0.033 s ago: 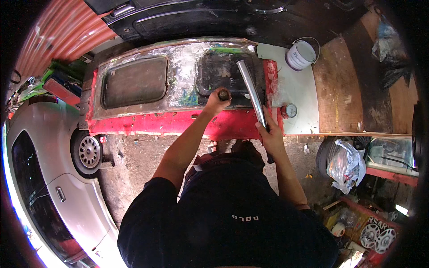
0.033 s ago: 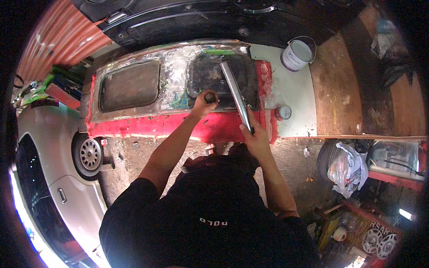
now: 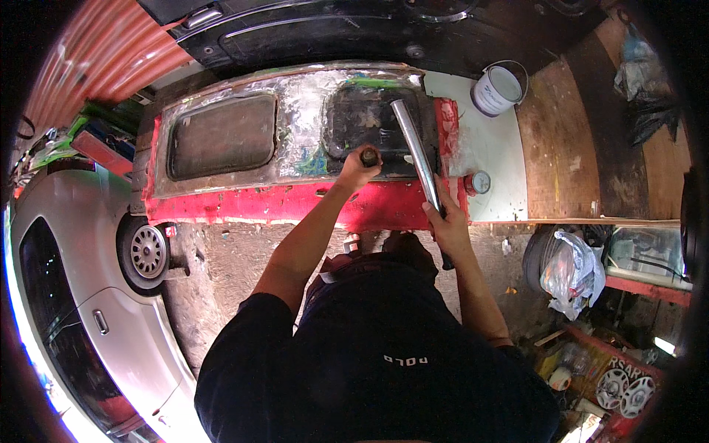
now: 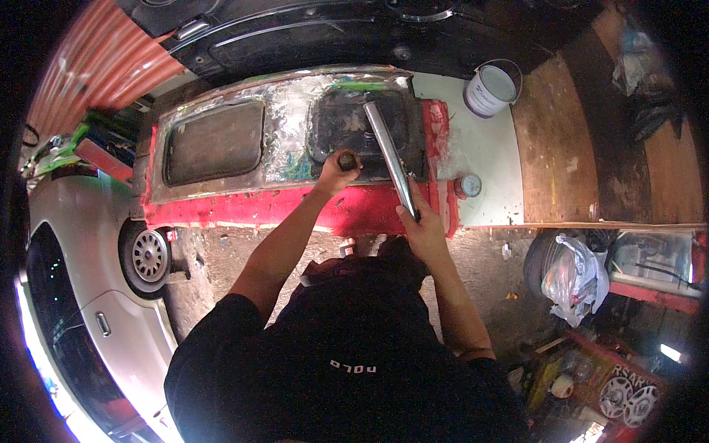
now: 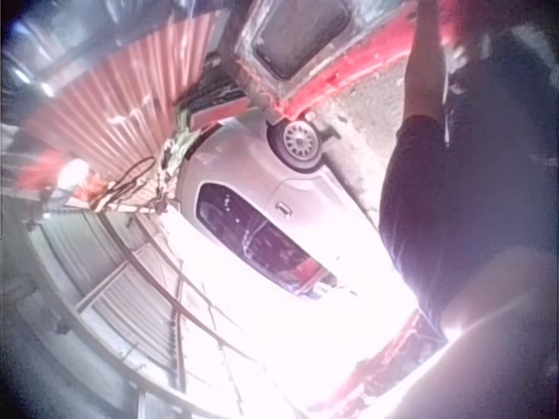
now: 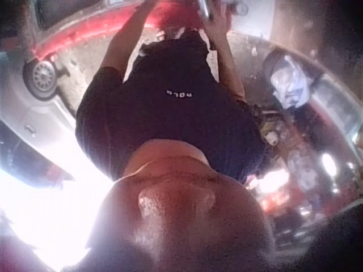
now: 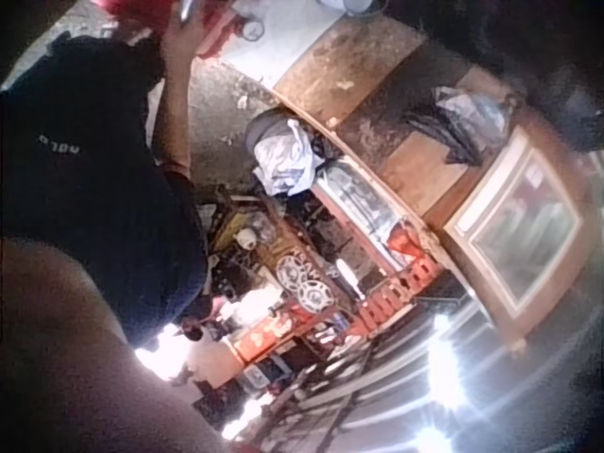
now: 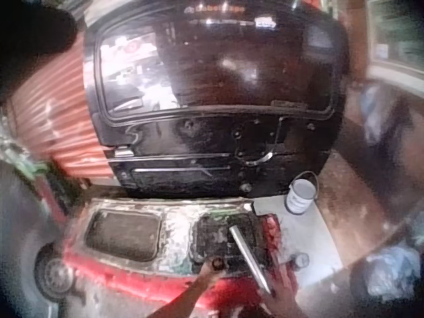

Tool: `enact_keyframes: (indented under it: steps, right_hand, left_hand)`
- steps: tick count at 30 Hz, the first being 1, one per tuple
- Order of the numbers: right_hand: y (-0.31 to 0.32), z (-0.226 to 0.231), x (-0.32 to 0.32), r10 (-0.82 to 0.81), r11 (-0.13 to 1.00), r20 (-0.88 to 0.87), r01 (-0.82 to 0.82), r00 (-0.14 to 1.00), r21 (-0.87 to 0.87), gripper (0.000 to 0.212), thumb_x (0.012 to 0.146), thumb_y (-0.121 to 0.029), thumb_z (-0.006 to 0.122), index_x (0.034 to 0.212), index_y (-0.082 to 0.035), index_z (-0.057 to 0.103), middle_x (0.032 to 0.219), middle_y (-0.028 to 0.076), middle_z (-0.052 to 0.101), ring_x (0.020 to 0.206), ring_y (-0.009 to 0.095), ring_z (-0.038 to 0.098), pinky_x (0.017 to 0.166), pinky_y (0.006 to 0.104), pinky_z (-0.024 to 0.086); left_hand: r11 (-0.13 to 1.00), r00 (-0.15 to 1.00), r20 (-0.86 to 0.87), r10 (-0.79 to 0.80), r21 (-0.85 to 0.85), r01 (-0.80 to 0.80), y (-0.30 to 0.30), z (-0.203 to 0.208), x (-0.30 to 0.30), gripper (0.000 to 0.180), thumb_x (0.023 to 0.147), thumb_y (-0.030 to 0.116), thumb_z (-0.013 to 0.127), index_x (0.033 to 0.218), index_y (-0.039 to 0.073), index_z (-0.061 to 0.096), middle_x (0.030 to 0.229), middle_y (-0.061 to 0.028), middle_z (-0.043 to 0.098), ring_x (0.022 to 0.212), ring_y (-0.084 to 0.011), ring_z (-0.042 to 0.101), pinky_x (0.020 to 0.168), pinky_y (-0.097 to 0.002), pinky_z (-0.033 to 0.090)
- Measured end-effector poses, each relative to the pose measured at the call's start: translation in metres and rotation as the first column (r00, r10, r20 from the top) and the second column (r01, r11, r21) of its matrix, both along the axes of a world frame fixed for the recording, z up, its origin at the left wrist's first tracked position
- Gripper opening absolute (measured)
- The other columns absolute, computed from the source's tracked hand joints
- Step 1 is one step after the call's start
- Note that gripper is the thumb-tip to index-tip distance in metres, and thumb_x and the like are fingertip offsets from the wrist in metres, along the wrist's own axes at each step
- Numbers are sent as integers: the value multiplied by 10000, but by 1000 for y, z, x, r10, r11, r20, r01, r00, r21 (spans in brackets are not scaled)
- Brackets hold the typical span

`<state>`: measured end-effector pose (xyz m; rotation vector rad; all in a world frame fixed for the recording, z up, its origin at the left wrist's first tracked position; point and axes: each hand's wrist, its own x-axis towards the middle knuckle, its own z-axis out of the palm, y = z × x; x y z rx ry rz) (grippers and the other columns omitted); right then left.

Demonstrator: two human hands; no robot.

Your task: The person uses a hammer and a metal rod to repeatedly strike a red car part, likely a trunk lid, in a workshop setting. The person holds the rod against the surface and taps it with the hammer, moving to different spots across the panel.

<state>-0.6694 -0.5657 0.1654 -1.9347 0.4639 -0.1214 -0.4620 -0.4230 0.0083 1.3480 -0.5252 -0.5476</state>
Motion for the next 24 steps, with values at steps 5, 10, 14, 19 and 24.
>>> enact_keyframes:
  steps: [5,10,14,19,24]
  right_hand:
    - [-1,1,-1,-7,1000,-34,8,999,21,592,935,-150,594,1459,-10,357,1448,187,457,1323,222,460,1071,307,363]
    - [1,4,3,34,998,12,-33,999,-58,596,933,-156,604,1470,-62,363,1371,208,529,1224,245,559,1010,324,427]
    - [10,6,6,52,981,99,-32,994,-194,607,933,-148,602,1481,-91,348,1314,214,570,1163,275,605,956,344,468]
    - [6,0,7,164,870,-359,-306,919,-386,620,912,-146,619,1473,-108,359,1221,227,611,1082,368,627,906,397,505]
    - [-5,-21,-3,173,918,0,-161,985,-363,591,926,-161,603,1468,-106,371,1265,226,584,1119,359,609,935,392,488]
  left_hand:
    - [1000,999,37,23,20,-23,1,-6,0,228,710,-59,641,910,31,581,836,-15,600,801,-110,567,701,-265,461]
    - [995,997,79,1,97,-8,0,1,-2,197,707,-48,643,874,41,589,818,-6,597,793,-101,560,706,-261,455]
    - [993,1000,20,-10,121,7,1,-1,0,197,698,-45,642,869,41,597,815,-5,599,782,-97,555,703,-261,453]
    - [981,1000,18,-21,191,17,-6,-1,-1,247,682,-40,650,912,44,620,820,0,602,759,-95,547,697,-264,455]
    - [966,993,67,93,236,-107,16,-48,8,192,719,12,657,902,43,609,811,-28,627,755,-106,569,693,-273,478]
